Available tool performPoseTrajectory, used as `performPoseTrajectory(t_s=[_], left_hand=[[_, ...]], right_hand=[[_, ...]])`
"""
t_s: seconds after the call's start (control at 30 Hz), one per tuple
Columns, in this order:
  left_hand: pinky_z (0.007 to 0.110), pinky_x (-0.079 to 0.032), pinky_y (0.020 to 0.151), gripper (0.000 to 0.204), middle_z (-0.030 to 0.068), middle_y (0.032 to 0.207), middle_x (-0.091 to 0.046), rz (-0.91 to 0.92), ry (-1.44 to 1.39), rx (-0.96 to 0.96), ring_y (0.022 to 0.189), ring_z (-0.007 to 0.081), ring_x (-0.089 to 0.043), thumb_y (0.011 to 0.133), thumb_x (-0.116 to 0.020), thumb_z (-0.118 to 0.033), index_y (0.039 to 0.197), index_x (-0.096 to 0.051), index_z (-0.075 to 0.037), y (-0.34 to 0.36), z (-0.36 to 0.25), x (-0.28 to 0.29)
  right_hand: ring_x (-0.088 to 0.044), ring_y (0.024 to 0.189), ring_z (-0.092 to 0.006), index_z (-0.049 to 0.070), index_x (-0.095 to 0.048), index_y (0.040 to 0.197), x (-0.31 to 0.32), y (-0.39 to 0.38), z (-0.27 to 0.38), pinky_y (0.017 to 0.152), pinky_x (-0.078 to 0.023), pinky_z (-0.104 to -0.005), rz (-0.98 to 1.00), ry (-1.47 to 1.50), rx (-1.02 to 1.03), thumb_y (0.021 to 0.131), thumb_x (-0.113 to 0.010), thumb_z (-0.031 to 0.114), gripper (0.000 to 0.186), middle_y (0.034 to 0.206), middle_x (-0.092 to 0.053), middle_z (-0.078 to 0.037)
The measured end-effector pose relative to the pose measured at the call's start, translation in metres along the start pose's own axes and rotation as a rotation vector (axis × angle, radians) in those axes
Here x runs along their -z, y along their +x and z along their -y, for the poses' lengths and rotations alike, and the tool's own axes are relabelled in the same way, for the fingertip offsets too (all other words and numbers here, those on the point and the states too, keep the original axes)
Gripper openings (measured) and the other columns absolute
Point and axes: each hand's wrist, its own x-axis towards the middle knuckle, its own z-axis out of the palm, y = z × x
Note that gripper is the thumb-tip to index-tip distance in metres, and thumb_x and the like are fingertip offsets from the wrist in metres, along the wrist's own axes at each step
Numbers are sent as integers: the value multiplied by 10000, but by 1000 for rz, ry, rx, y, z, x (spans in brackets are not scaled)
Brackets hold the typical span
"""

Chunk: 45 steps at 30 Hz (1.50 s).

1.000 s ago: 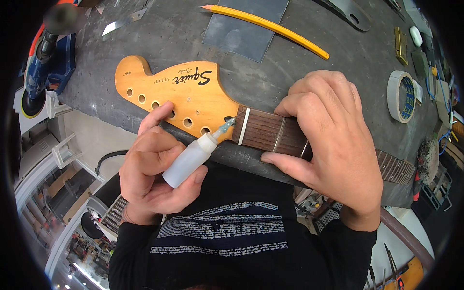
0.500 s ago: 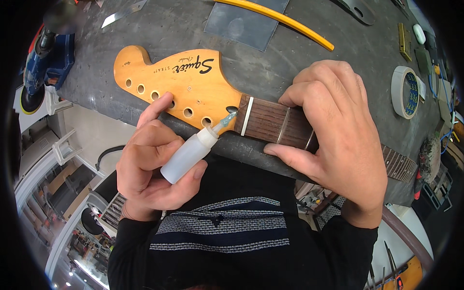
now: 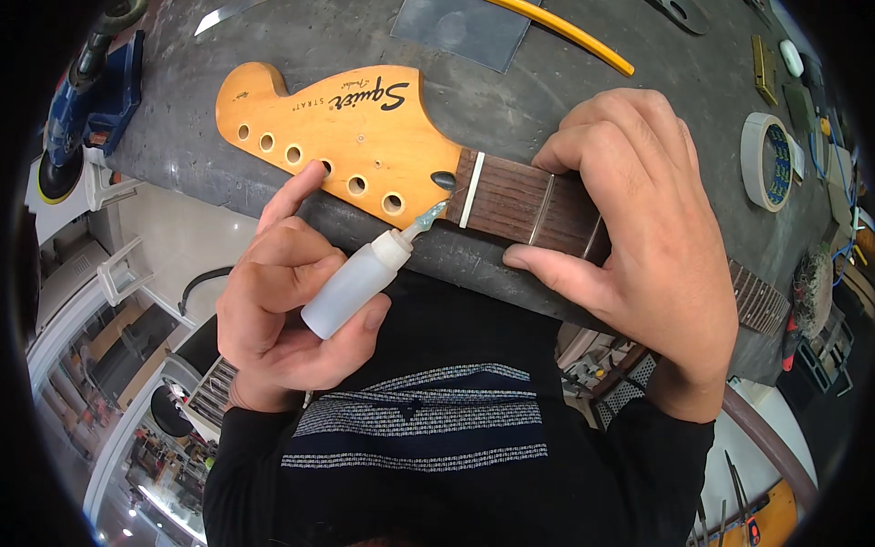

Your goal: The person applies adhesive from a small bottle to the slot at the end of a guitar neck and presses a nut into place.

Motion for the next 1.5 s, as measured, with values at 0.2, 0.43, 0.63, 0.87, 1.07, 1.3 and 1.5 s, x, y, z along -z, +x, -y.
performPoseTrajectory(t_s=[0.2, 0.43, 0.63, 0.87, 1.07, 1.3, 1.5], left_hand=[[753, -377, 1238, 360, 80, 811, -710, -15, -12, -7, 701, 160, -653, 849, -890, -67, 1029, -578, -77, -4, 0, -1], [762, -385, 1227, 353, 89, 793, -708, -28, -9, -25, 686, 164, -652, 842, -886, -63, 1010, -576, -69, -8, -1, -1], [765, -383, 1227, 350, 92, 781, -704, -29, -8, -34, 678, 165, -650, 844, -884, -74, 1005, -573, -65, -11, -2, -2], [768, -376, 1233, 354, 90, 778, -700, -25, -5, -30, 676, 165, -646, 839, -886, -79, 1002, -571, -68, -12, -3, -1], [781, -364, 1235, 363, 84, 782, -698, -29, -8, -27, 680, 165, -649, 826, -890, -78, 1004, -573, -76, -13, -3, 0], [799, -370, 1217, 375, 95, 840, -676, -88, -102, -77, 722, 187, -657, 908, -851, -154, 1123, -557, -68, -19, 4, 4], [758, -404, 1217, 390, 125, 939, -699, -277, -222, -50, 849, 198, -687, 988, -845, -225, 1175, -549, -54, -16, 17, -3]], right_hand=[[-585, 1119, -381, 13, -645, 1124, 0, -1, 2, 994, -491, -479, -9, -14, 4, 684, -950, 417, 671, 1104, -625, -148], [-587, 1122, -377, 13, -643, 1134, 0, -1, 1, 989, -496, -471, -14, -11, 17, 688, -953, 406, 671, 1114, -624, -153], [-588, 1120, -372, 11, -641, 1133, -1, -2, 1, 987, -497, -466, -19, -26, 20, 696, -952, 413, 670, 1117, -623, -153], [-587, 1118, -372, 6, -640, 1137, 0, -2, 2, 990, -497, -463, -12, -24, 14, 711, -949, 424, 671, 1118, -623, -155], [-586, 1117, -371, 3, -639, 1138, 0, -2, 2, 991, -496, -464, -15, -19, 16, 719, -944, 435, 675, 1120, -622, -156], [-589, 1140, -376, 3, -638, 1145, 0, -3, 2, 1007, -498, -469, -14, -21, 11, 716, -947, 435, 683, 1135, -624, -156], [-600, 1154, -382, 1, -635, 1151, -1, -1, 9, 1002, -508, -476, -37, -10, 11, 701, -968, 362, 666, 1147, -626, -166]])
